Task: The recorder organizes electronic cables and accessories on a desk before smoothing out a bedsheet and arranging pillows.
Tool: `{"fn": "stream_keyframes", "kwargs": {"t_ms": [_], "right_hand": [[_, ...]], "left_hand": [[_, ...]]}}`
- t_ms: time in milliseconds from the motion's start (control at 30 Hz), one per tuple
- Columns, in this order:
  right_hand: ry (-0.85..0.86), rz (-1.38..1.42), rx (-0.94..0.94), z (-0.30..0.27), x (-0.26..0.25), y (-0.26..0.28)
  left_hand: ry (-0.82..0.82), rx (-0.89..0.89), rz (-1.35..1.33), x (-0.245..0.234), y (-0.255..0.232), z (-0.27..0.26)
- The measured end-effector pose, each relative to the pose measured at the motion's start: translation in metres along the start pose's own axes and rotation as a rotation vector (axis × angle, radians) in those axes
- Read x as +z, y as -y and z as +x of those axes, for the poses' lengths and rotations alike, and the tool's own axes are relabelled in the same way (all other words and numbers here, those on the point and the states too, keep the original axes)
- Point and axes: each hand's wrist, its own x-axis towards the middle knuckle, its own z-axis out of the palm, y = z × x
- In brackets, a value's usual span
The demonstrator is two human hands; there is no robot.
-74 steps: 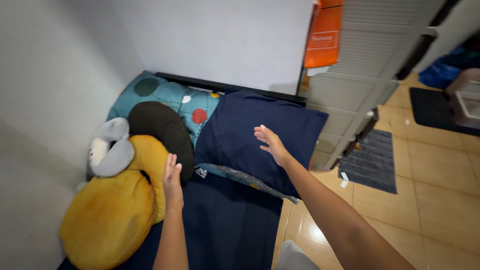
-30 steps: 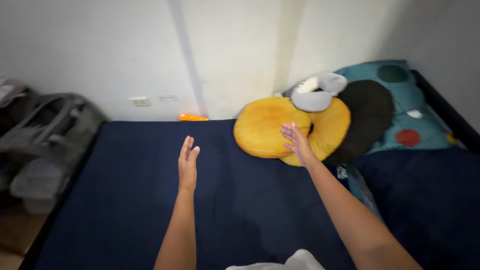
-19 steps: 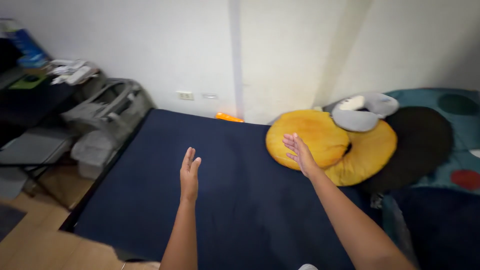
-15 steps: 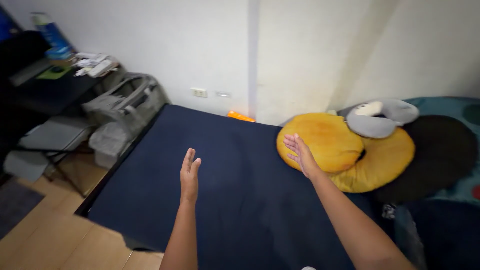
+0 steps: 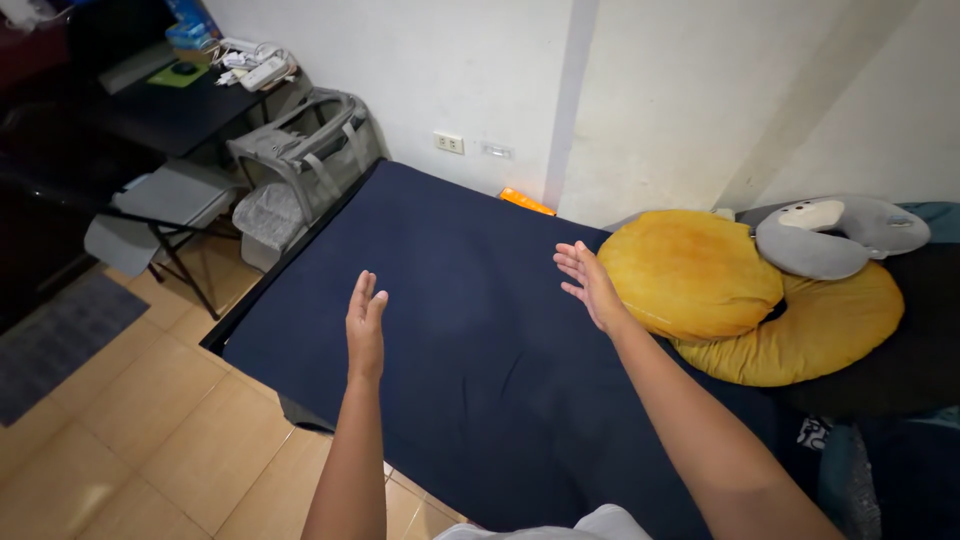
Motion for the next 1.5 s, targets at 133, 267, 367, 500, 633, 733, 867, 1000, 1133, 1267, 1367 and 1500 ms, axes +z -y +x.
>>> {"fn": "stream_keyframes", "kwargs": {"t_ms": [133, 267, 367, 500, 633, 733, 867, 1000, 1133, 1267, 1367, 1500], "right_hand": [[0.008, -0.01, 0.019, 0.003, 0.007, -0.004], [0.018, -0.012, 0.029, 0.002, 0.004, -0.009], [0.018, 0.011, 0.03, -0.001, -0.002, -0.017], [-0.041, 0.026, 0.034, -0.009, -0.012, -0.027], [-0.096, 0.037, 0.016, -0.026, -0.029, -0.026], [-0.138, 0.051, 0.015, -0.039, -0.044, -0.03], [-0.218, 0.073, 0.016, -0.057, -0.07, -0.035], [-0.315, 0.077, 0.026, -0.079, -0.101, -0.037], [-0.408, 0.083, 0.006, -0.106, -0.128, -0.032], [-0.482, 0.117, -0.031, -0.131, -0.165, -0.041], [-0.575, 0.121, -0.027, -0.153, -0.18, -0.033], [-0.663, 0.107, -0.029, -0.182, -0.197, -0.024]], "left_hand": [[-0.034, -0.026, 0.043, -0.003, -0.008, -0.007], [-0.051, -0.08, 0.108, -0.002, -0.005, -0.008], [0.007, -0.042, 0.042, -0.002, 0.012, -0.003], [0.046, -0.077, 0.081, 0.013, 0.012, -0.002], [0.097, -0.082, 0.107, 0.035, 0.016, -0.002], [0.146, -0.097, 0.101, 0.052, 0.017, -0.003], [0.211, -0.107, 0.153, 0.083, 0.017, -0.002], [0.291, -0.146, 0.154, 0.12, 0.01, -0.008], [0.379, -0.182, 0.163, 0.16, 0.009, -0.012], [0.474, -0.222, 0.165, 0.2, 0.015, -0.019], [0.569, -0.176, 0.072, 0.229, 0.036, -0.016], [0.65, -0.17, 0.037, 0.264, 0.046, -0.023]]}}
